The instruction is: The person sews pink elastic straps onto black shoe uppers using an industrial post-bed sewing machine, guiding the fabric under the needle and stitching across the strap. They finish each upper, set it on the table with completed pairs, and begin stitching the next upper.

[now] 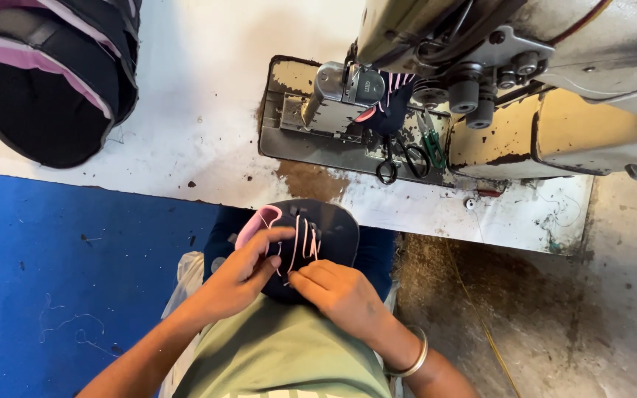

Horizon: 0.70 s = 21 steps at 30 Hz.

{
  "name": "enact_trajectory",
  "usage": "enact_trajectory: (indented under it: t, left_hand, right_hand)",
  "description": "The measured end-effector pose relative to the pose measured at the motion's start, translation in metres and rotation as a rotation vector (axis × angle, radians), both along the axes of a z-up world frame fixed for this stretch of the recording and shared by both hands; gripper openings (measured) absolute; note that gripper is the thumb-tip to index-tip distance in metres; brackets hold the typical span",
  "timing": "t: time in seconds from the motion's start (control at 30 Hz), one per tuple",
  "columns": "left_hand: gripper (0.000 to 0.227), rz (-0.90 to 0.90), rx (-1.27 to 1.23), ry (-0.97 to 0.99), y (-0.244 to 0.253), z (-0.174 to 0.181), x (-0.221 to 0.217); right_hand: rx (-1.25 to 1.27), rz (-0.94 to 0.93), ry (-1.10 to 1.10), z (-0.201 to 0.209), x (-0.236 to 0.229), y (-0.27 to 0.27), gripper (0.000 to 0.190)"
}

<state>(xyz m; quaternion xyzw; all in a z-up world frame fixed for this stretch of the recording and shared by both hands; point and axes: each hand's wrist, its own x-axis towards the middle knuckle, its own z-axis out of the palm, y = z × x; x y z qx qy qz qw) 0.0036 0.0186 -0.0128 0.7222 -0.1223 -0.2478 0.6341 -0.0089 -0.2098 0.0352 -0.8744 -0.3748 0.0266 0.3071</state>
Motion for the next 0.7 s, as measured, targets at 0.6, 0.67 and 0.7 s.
enact_trajectory:
  t: [0.6,0.67,0.7]
  left_hand:
    - [0.078,-0.108,0.193,-0.239,-0.010,0.026,-0.003]
    - [0.077,-0.062,0.103,-0.260,-0.011,0.016,-0.005]
    - [0.077,-0.020,0.011,-0.278,-0.012,0.011,-0.006]
  right_hand:
    - [1.332,-0.822,0.683,-0.041,0.051,-0.034,0.011]
    - [1.206,-0.744,0.768,-0.040,0.039,-0.019,0.012]
    - [1.079,-0.667,0.846,-0.040,0.031,-0.011,0.013]
